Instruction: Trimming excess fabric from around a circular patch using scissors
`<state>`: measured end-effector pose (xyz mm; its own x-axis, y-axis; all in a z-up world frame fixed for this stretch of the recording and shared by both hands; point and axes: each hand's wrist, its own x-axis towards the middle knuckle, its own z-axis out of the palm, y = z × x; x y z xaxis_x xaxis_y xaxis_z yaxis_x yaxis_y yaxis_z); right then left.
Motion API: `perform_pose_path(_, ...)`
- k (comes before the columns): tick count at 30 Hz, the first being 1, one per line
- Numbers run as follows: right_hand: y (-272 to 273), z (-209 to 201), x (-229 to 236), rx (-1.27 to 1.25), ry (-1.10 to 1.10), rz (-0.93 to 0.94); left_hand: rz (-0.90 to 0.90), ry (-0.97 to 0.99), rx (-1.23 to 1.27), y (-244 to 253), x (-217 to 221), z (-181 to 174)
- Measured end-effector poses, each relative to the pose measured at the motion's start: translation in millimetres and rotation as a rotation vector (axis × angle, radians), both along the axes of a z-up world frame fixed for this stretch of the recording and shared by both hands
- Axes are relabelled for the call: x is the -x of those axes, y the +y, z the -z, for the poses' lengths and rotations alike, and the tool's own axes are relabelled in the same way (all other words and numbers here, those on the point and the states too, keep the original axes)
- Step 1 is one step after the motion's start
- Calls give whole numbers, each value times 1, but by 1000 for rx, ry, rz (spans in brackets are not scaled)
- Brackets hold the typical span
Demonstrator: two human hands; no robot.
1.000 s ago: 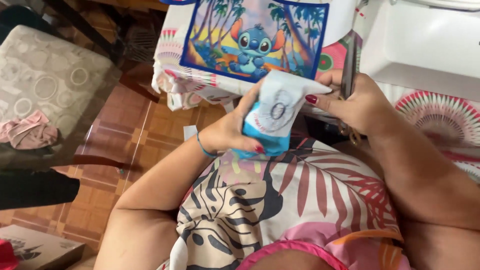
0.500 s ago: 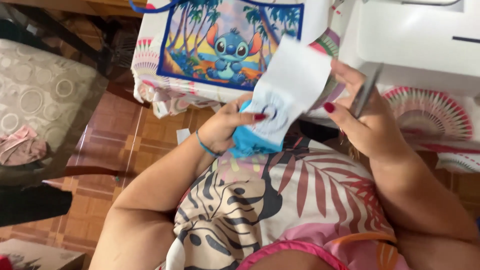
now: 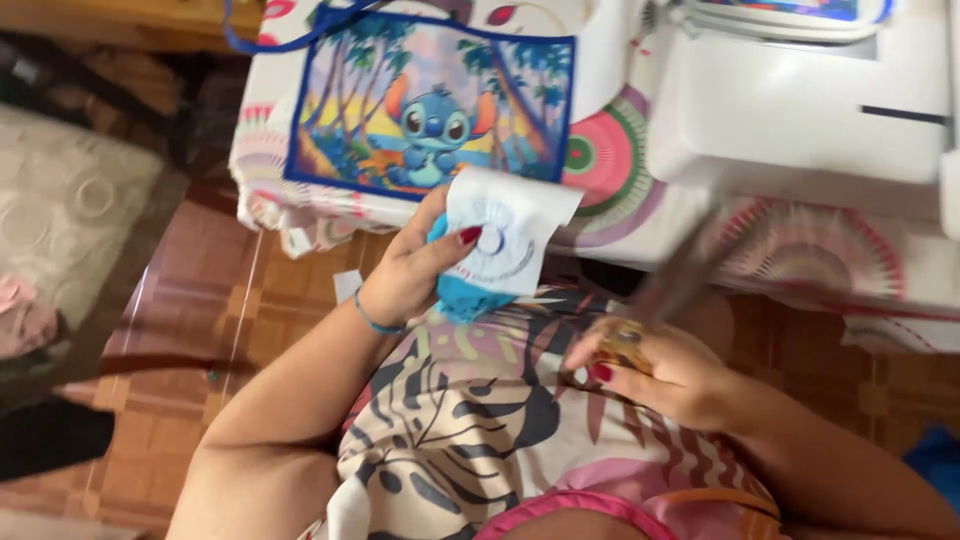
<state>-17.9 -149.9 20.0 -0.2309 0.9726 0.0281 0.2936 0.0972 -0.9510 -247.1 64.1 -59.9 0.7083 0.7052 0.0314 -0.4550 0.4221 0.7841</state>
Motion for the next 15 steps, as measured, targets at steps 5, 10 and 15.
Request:
perform_pose_path(5,3,-11,-16,20,-416,358,91,-265,135,11,0,-20)
perform_pose_path(10,-7,-7,-38,196,-320,481,39,-362,349,11,-5,7)
perform_pose_path(15,-14,2,-57,249,29,387,50,-364,431,15,-8,2)
